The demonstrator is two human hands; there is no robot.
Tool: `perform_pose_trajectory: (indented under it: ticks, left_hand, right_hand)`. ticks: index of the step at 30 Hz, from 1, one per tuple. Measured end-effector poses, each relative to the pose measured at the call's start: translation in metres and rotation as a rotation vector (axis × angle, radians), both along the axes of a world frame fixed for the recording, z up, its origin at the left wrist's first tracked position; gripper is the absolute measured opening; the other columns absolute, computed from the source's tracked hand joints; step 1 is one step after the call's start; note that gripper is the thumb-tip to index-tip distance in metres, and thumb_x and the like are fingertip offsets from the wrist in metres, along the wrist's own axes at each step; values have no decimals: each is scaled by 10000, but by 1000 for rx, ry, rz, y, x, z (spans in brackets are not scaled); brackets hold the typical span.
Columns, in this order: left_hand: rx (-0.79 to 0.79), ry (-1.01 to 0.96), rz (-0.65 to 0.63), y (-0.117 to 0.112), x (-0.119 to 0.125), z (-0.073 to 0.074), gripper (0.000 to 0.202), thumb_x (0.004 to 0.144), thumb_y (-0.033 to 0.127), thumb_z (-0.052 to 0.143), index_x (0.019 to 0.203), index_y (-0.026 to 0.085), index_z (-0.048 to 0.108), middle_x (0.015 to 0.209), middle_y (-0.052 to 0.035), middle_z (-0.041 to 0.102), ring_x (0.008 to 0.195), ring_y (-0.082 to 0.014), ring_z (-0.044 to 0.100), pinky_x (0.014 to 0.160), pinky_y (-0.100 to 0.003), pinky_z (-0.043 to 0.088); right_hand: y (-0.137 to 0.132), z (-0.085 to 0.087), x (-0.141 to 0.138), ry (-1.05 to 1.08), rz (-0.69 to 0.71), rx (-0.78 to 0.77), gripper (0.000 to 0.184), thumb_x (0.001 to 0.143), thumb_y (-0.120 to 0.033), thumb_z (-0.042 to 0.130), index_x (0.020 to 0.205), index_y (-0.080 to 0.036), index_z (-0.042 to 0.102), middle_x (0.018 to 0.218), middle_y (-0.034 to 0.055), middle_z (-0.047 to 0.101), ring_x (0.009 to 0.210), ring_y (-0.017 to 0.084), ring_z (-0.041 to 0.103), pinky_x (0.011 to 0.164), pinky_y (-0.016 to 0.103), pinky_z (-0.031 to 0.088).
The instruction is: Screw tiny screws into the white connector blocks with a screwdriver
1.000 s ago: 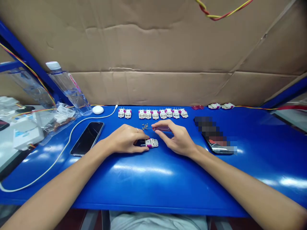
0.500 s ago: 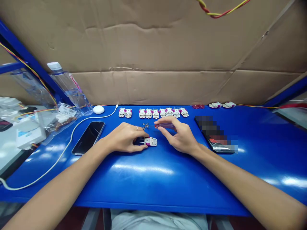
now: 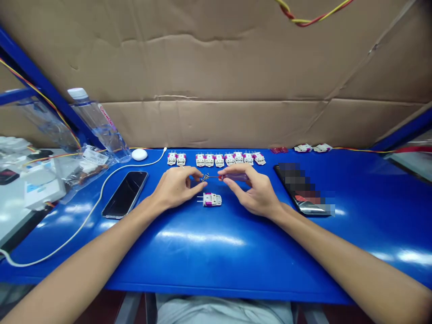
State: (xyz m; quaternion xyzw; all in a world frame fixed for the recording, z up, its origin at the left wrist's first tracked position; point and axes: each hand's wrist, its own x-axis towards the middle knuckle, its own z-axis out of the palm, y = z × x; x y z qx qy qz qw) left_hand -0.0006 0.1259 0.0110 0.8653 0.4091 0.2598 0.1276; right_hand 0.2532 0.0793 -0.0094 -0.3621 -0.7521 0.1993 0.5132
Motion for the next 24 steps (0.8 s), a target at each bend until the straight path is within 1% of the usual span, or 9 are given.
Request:
perform_pose_trajectory:
  ticks: [3, 6, 9, 14, 19, 24]
  left_hand:
    - [-31, -27, 2, 1, 2, -4, 227, 947, 416, 779, 983, 196, 814, 848, -17, 821, 610, -137, 658, 580, -251, 442]
    - [-33, -32, -28, 1, 2, -5, 184, 981, 352, 722, 963, 200, 824, 812, -13, 810, 611, -136, 658, 592, -247, 452]
    - [-23, -3, -36, 1, 2, -5, 167, 987, 304, 695, 959, 207, 827, 792, -9, 802, 616, -142, 664, 612, -253, 473]
    - [-7, 38, 9, 4, 0, -7, 163, 981, 316, 695, 969, 209, 819, 773, -4, 787, 586, -141, 648, 588, -254, 455]
    - [31, -20, 8, 5, -1, -8, 175, 969, 321, 694, 1052, 207, 798, 842, -4, 790, 532, -110, 594, 579, -249, 460]
    - [46, -44, -23, 1, 2, -7, 219, 938, 359, 794, 1087, 199, 807, 882, -16, 792, 577, -115, 592, 631, -265, 481]
  right_hand:
    - [-2, 1, -1, -6, 15, 33, 153, 1063, -301, 688, 1198, -228, 686, 1153, 88, 840, 1039, 224, 848, 940, 391, 745]
    - [-3, 1, -2, -24, 30, 71, 149, 1063, -270, 685, 1207, -229, 689, 1146, 83, 840, 1038, 215, 849, 937, 372, 744]
    - [-2, 1, -1, -36, 33, 59, 148, 1067, -272, 677, 1210, -234, 690, 1145, 82, 841, 1030, 224, 852, 934, 387, 748]
    - [0, 1, -1, -20, 36, 45, 158, 1069, -281, 677, 1222, -244, 686, 1153, 82, 840, 1038, 231, 853, 943, 399, 744]
    - [-1, 1, -1, -30, 20, 60, 153, 1066, -287, 682, 1213, -244, 691, 1147, 82, 838, 1037, 233, 850, 926, 392, 744]
    - [-4, 0, 0, -22, -17, 83, 166, 1046, -244, 708, 1211, -248, 693, 1151, 75, 836, 1042, 244, 844, 933, 422, 731]
